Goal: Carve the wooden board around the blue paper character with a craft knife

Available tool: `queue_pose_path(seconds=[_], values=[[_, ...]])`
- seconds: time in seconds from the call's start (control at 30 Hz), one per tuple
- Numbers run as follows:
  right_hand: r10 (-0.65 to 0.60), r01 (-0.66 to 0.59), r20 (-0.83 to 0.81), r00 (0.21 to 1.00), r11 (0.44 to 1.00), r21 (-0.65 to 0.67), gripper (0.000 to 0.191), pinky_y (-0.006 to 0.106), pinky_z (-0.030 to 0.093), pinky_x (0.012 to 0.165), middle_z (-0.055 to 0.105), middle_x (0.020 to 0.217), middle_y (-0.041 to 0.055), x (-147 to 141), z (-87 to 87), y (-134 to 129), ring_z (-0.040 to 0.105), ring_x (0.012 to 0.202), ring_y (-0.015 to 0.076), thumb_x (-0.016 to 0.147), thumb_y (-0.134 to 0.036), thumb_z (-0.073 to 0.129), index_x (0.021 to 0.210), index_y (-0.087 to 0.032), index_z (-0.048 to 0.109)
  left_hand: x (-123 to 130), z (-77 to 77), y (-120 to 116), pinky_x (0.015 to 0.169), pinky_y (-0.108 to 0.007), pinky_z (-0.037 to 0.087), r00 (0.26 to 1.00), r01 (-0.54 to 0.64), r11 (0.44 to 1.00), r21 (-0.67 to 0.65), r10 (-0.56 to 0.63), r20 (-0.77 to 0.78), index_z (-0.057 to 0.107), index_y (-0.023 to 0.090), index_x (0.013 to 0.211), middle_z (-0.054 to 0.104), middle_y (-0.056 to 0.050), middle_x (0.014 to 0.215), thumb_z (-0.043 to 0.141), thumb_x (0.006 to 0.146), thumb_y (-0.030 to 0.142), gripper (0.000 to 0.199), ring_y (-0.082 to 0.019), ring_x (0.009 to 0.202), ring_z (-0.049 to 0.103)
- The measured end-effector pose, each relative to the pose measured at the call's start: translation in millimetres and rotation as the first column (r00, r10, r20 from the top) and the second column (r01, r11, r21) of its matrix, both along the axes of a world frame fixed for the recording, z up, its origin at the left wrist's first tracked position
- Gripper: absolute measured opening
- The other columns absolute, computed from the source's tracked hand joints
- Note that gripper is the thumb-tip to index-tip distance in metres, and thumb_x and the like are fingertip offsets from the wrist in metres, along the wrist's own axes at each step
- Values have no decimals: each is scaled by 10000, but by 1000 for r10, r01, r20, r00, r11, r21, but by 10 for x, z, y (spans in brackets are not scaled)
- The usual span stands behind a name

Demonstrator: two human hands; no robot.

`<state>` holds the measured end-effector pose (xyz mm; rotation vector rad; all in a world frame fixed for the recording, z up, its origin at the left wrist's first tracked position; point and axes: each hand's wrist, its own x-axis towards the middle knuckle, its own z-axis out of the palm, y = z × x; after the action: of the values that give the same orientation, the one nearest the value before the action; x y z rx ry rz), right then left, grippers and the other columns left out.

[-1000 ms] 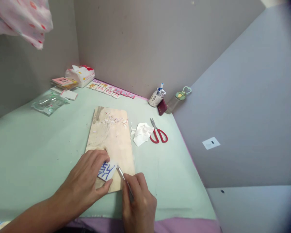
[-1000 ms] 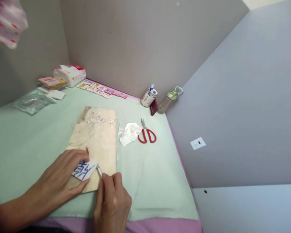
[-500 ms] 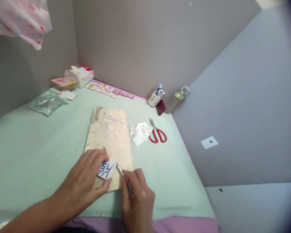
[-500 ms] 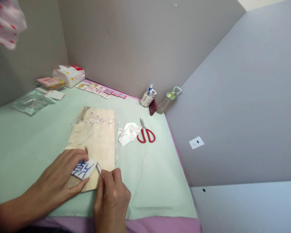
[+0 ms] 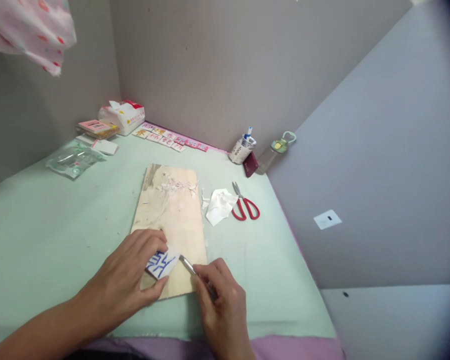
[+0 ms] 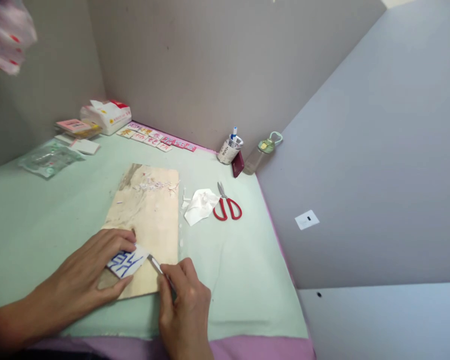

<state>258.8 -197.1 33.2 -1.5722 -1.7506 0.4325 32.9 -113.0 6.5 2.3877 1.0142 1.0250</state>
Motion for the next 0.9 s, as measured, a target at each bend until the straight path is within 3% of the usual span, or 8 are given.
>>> queue_pose_path(seconds=[0.43, 0.67, 0.9], values=[[-104, 88, 77, 992, 978, 186, 252, 222, 505, 579, 658, 857, 23, -175, -30, 51, 698, 633, 152, 1072, -155, 537, 1059, -212, 782, -8, -22, -4, 1045, -403, 462, 1000, 28, 999, 34, -28, 8, 532, 261, 1220, 615, -55, 1272, 579, 1009, 216, 221, -284, 1235, 584], [10, -11, 17, 1000, 999, 38, 234, 233, 446, 577, 659, 869, 6, 28, 32, 132, 667, 651, 141, 1030, -168, 590, 1052, -243, 811, -96, -22, 88, 1046, -382, 465, 996, 91, 996, 7, -91, -25, 540, 263, 1224, 633, -51, 1281, 610, 1000, 236, 236, -270, 1254, 584], [168, -170, -31, 985, 982, -79, 218, 240, 448, 630, 663, 881, 13, 306, 142, 370, 666, 726, 149, 1023, -160, 656, 1082, -230, 854, -190, 65, 181, 1061, -335, 499, 982, 176, 984, -5, -176, -69, 558, 286, 1247, 645, -45, 1322, 617, 1004, 204, 263, -229, 1276, 617]])
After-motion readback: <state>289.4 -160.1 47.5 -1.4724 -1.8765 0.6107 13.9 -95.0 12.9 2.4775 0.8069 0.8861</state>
